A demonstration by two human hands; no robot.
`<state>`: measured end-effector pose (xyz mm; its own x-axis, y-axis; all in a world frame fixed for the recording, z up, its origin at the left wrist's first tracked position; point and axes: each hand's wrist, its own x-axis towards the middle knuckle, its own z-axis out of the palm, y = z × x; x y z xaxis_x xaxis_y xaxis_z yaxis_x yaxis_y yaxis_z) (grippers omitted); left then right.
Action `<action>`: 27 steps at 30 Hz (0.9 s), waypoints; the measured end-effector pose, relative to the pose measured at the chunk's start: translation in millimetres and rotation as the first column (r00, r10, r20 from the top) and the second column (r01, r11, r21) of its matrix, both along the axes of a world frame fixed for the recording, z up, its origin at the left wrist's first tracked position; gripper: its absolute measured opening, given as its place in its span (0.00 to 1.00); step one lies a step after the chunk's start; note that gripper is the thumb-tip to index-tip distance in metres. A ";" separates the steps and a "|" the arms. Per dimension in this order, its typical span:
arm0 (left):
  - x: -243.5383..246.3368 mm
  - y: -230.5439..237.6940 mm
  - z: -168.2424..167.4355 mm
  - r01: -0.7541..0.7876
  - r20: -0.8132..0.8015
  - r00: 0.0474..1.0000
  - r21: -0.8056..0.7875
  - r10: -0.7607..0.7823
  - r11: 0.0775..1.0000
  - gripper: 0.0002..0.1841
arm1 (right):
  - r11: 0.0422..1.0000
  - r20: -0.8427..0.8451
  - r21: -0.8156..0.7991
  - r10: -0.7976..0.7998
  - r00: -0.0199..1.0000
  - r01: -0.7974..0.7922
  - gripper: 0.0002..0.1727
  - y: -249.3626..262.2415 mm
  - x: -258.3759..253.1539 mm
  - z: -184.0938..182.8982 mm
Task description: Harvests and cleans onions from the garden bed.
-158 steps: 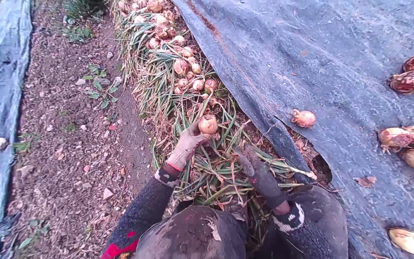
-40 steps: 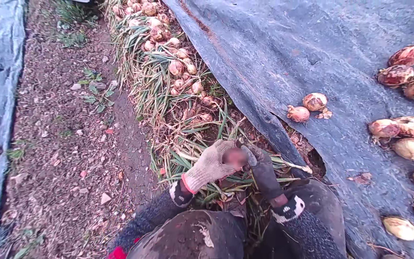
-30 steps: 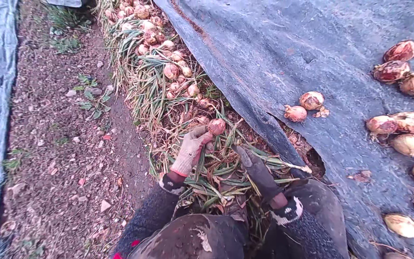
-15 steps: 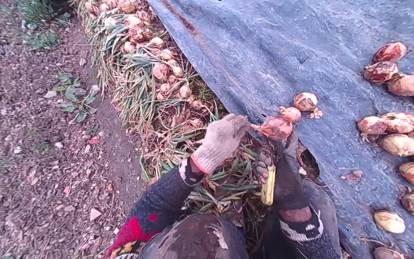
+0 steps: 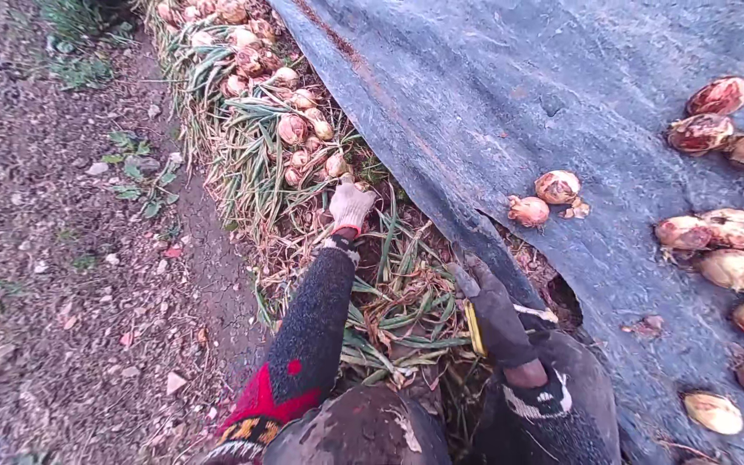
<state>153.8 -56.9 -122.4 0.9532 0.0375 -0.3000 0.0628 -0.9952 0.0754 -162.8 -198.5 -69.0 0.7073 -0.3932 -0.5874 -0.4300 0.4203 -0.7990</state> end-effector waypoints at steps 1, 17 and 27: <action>-2.8 4.2 -2.4 0.050 0.026 0.998 -0.049 -0.049 0.998 0.36 | 0.997 -0.006 -0.062 0.046 0.999 -0.047 0.32 1.2 0.0 -2.0; -203.1 71.7 116.9 0.137 -0.219 0.756 -0.868 -0.617 0.477 0.31 | 0.989 0.335 0.021 0.132 0.933 -0.147 0.28 53.0 -6.9 9.8; -235.3 54.0 103.1 -0.052 -0.279 0.891 -0.847 -0.359 0.529 0.31 | 1.000 0.297 0.000 0.002 0.955 -0.002 0.20 49.8 -10.0 1.8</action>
